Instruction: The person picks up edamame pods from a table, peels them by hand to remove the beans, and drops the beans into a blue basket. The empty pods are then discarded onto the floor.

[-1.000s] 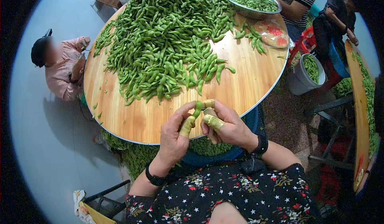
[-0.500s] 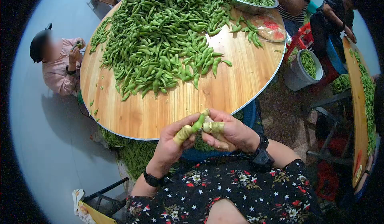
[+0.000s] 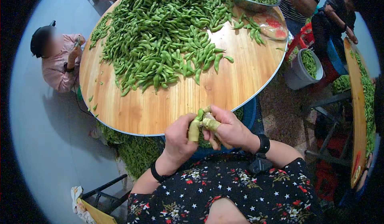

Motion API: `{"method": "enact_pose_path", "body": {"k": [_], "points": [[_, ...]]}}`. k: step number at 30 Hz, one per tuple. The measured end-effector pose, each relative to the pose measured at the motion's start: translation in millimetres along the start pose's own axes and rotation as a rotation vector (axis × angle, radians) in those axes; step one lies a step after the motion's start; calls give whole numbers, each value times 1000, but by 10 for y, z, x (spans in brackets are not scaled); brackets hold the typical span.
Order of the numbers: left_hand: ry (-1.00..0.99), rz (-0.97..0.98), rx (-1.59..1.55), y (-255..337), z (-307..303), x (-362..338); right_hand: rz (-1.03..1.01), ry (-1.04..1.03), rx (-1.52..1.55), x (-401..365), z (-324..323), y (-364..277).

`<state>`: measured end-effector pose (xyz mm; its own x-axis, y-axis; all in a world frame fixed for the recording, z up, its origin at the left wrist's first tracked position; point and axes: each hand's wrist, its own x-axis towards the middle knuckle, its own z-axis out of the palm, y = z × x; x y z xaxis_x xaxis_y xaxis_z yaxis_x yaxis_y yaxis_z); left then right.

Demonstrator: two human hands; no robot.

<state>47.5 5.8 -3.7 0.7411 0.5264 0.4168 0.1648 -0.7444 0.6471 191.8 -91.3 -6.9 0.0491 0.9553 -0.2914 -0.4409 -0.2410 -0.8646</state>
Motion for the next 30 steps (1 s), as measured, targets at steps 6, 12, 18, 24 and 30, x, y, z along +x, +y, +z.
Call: {"method": "enact_pose_path", "body": {"k": [6, 12, 18, 24, 30], "points": [[-133, -376, -303, -70, -38, -68, -252, 39, -695, -36, -127, -53], [-229, -1, -55, -8, -110, -76, -635, 124, -961, -14, -121, -108], [-320, 71, -17, 139, -169, -126, -683, 111, -943, 32, -94, 1], [-240, -96, -136, 151, -85, -147, -541, 103, -942, -9, -95, -57], [-383, -265, -390, 15, 101, -203, -422, -98, -909, -159, -41, -152]]}}
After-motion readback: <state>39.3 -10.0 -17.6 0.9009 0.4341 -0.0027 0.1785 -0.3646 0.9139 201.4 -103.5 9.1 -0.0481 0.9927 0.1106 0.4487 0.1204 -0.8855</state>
